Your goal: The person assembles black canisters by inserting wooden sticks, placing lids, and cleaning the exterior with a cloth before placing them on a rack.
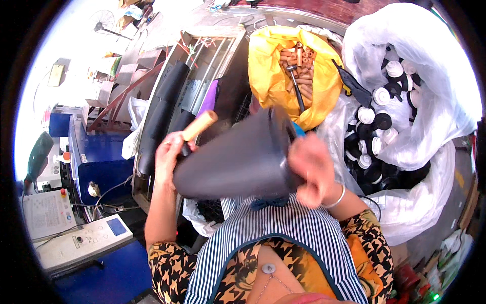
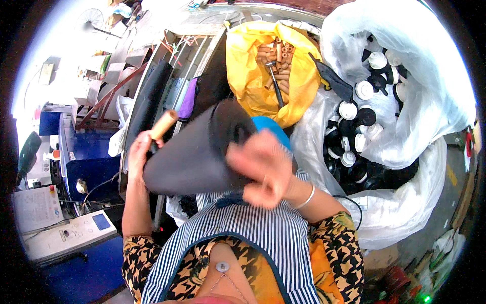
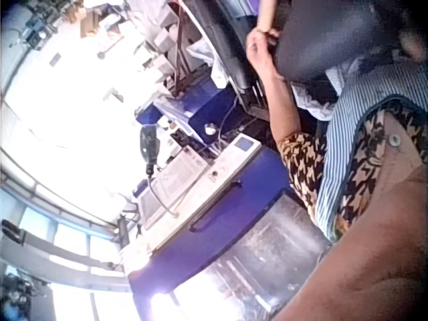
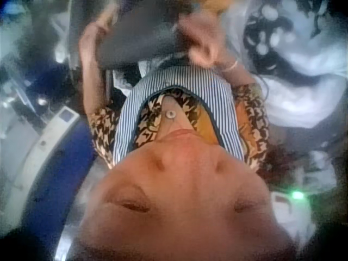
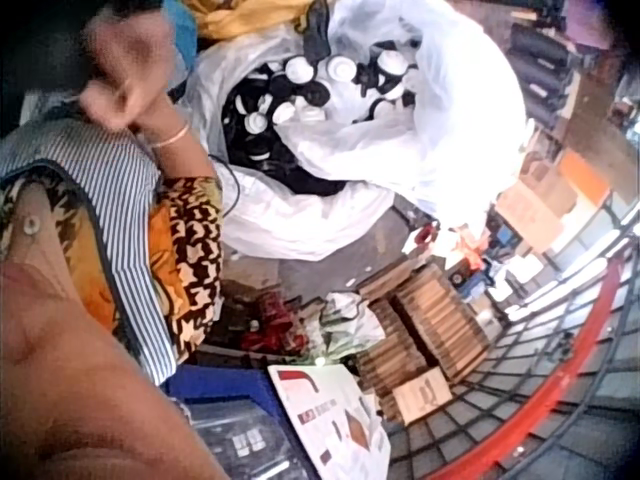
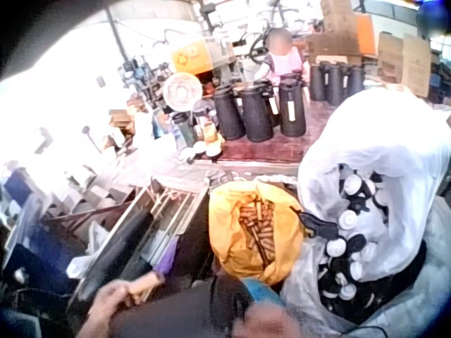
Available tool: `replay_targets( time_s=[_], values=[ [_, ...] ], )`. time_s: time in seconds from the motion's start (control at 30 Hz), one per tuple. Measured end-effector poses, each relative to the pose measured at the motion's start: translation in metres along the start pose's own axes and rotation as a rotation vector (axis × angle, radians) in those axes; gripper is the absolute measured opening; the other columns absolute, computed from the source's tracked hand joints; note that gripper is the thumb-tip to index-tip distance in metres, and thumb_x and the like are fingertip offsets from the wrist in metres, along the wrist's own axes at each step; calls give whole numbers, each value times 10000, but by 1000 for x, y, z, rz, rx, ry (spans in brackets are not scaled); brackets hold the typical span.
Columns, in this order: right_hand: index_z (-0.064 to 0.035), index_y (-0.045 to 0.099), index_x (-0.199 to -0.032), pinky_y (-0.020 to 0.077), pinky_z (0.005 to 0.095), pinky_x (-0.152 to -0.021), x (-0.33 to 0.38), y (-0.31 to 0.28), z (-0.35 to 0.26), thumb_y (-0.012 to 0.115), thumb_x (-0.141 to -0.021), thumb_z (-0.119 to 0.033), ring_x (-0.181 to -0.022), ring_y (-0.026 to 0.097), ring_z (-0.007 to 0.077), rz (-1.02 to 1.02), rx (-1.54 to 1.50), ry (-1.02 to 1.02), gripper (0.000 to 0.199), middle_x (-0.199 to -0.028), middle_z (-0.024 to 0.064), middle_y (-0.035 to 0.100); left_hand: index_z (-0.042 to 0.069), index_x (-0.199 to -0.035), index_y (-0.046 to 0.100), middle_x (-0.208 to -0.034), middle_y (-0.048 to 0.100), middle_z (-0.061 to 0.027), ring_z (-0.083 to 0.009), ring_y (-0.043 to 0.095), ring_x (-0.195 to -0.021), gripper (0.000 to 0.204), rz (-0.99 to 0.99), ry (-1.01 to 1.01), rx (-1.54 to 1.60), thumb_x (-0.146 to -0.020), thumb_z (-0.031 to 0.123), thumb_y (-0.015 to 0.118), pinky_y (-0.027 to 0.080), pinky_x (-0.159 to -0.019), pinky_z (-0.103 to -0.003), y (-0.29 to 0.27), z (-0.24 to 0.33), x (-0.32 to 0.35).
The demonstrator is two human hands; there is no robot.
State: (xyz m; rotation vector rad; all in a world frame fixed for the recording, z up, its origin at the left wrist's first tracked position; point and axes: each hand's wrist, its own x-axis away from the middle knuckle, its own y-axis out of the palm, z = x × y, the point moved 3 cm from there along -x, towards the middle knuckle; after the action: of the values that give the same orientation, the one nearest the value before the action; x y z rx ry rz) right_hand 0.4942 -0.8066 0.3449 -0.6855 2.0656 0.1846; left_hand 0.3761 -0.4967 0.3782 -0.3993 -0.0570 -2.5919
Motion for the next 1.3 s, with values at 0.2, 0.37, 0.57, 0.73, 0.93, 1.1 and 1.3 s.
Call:
replay_targets(
  time_s=[0.2,0.37,0.57,0.73,0.93,1.1,1.3],
  values=[
    [-10,563,-1231,448,347,-985,42,43,107,521,-976,-349,-1096,598,185,406,-1217,1494,427,-1225,89,622,66,-936,669,-839,679,-74,-231,676,-789,188,-770,1258,-1012,-807,200,693,546,-761,-365,88,31,89],
    [49,398,-1388,283,352,-1120,52,46,84,295,-1040,-435,-1324,404,215,274,-678,919,604,-1403,136,459,12,-982,678,-879,700,-94,-182,647,-812,227,249,666,-817,-772,95,695,504,-789,-301,42,37,35],
    [20,537,-1276,383,341,-1048,65,43,114,374,-1027,-305,-1168,556,224,380,-937,1173,440,-1253,116,593,47,-916,659,-877,656,-47,-159,636,-802,184,-626,1120,-1084,-740,96,683,521,-804,-309,83,20,61],
    [7,594,-1016,446,342,-836,54,33,128,393,-1020,-391,-912,580,205,-48,-2,1114,445,-927,93,617,49,-926,629,-915,620,-40,-201,624,-826,274,-766,1512,-1195,-690,181,673,537,-783,-359,116,30,58],
    [-11,572,-997,481,355,-676,-1,25,54,682,-870,-299,-781,639,286,-417,-57,452,334,-873,147,628,95,-1060,669,-1029,634,-55,-224,610,-918,393,-504,1477,-1295,-677,170,713,496,-883,-393,135,41,2],
    [13,525,-1032,498,305,-708,-55,-38,98,532,-973,-233,-743,639,155,88,-100,672,254,-756,62,640,83,-1084,626,-1144,607,-115,-340,572,-1037,423,48,1219,-1071,-682,6,733,472,-886,-441,105,21,-39],
    [-3,508,-939,449,311,-549,-140,-151,243,498,-998,-340,-547,552,151,291,443,531,342,-741,84,658,105,-1014,616,-1083,573,-87,-301,515,-1099,305,-341,387,-1343,-748,217,715,412,-932,-439,46,-154,-51]
  ],
)
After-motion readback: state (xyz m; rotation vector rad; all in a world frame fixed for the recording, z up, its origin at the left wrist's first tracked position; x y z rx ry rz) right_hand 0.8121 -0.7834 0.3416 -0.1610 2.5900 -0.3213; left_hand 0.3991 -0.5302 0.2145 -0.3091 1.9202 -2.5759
